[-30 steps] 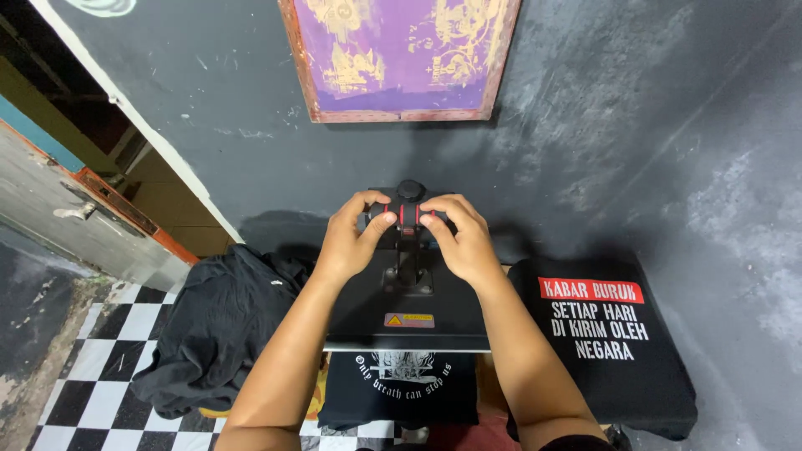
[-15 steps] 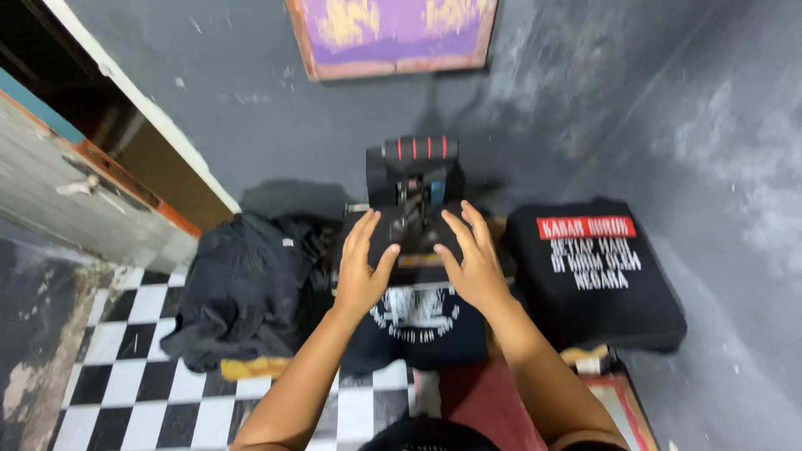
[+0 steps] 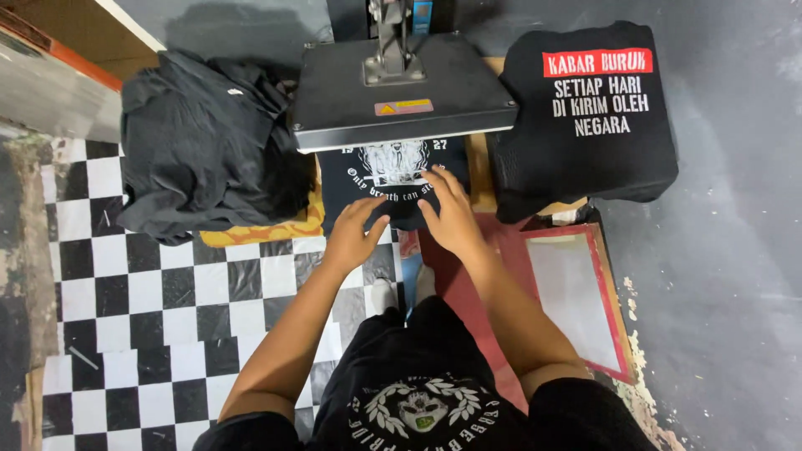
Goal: Printing designs onto black t-shirts using a heat press machine.
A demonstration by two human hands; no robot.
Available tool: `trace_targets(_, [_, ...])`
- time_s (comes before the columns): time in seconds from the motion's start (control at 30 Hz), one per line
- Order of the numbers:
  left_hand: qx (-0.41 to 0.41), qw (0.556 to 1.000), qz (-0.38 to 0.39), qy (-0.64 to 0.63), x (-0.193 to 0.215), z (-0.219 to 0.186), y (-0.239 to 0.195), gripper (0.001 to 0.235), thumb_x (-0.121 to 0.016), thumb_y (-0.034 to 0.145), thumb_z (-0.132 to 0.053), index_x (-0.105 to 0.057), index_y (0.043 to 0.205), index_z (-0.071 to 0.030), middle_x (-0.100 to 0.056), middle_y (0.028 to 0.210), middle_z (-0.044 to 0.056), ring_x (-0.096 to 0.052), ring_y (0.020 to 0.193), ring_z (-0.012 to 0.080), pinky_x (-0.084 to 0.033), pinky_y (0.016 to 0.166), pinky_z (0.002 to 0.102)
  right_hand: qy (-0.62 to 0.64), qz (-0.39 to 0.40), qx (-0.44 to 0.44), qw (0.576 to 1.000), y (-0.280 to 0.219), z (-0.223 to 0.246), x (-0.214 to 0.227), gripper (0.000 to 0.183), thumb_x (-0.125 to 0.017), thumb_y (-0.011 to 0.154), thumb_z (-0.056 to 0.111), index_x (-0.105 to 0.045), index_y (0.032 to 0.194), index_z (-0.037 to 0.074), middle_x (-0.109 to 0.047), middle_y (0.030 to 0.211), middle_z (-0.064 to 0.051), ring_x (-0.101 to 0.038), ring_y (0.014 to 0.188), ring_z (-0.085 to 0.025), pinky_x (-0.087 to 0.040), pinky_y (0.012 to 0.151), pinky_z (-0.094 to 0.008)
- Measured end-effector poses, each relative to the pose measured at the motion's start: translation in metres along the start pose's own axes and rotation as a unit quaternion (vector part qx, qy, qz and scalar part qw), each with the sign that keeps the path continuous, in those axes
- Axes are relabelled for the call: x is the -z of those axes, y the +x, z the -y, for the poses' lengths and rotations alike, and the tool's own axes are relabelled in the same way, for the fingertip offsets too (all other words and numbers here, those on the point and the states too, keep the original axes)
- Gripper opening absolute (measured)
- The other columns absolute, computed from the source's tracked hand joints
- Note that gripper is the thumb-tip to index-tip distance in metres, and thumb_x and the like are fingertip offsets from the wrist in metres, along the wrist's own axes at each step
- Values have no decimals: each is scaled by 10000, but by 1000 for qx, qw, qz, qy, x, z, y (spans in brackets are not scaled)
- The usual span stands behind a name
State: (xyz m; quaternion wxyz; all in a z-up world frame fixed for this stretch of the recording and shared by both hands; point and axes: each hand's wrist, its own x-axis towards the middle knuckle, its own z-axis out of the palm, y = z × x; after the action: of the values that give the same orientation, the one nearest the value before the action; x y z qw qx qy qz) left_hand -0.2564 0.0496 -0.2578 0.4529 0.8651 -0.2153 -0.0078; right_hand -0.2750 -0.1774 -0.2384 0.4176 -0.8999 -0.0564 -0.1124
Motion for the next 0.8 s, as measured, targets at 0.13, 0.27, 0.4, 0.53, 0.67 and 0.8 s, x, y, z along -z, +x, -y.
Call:
trace_targets(0.13, [35,999,-2,28,-42,49,-17,439,-705,944,-264,-641,1318,-43,-665,1303,182,-612,1209,388,-473,1031,437,-27,25,-22,999,-22,-77,-49,587,-722,905,149,-513,1442,38,-487,1511,-235,-496,1368,-444,-408,1137,-458])
trace_targets(0.27, [66,995,-8,77,-91,106,-8,523,-725,919,-273,-595,1372,-46,-614,1377,207,-562,1279,404,-435,1073,460,-73,107,-57,990,-15,-127,-100,750,-711,913,286,-360,1535,56,-353,1584,-246,-368,1435,-445,-349,1148,-511])
trace_targets(0.4, [66,993,-30,90,-147,145,-2,572,-621,1002,-224,-487,1543,-96,-496,1581,169,-451,1470,382,-394,1180,492,-147,186,-99,966,-12,-150,-137,722,-606,988,345,-291,1617,183,-229,1693,-142,-203,1555,-383,-250,1166,-639])
trace_targets(0.53, [164,967,32,191,-173,200,0,671,-663,963,-296,-386,1556,-148,-300,1659,137,-288,1507,405,-297,1124,592,-226,254,-117,933,-21,-205,-151,683,-578,1004,417,-270,1587,240,-122,1682,-132,-91,1537,-367,-135,1134,-720])
trace_targets(0.67, [300,913,-15,277,-149,240,-30,856,-758,866,-373,-303,1573,-212,-166,1676,127,-255,1527,379,-332,1086,595,-265,144,-138,943,-37,-247,-123,721,-635,961,428,-311,1553,176,-201,1655,-140,-168,1518,-343,-177,1113,-693])
trace_targets(0.8, [261,936,-183,150,-140,315,-76,986,-864,755,-265,-338,1561,-55,-446,1515,267,-487,1338,445,-452,1075,463,134,-67,-258,954,-61,-333,-129,878,-847,848,264,-339,1517,6,-590,1405,-202,-601,1260,-263,-493,1079,-431])
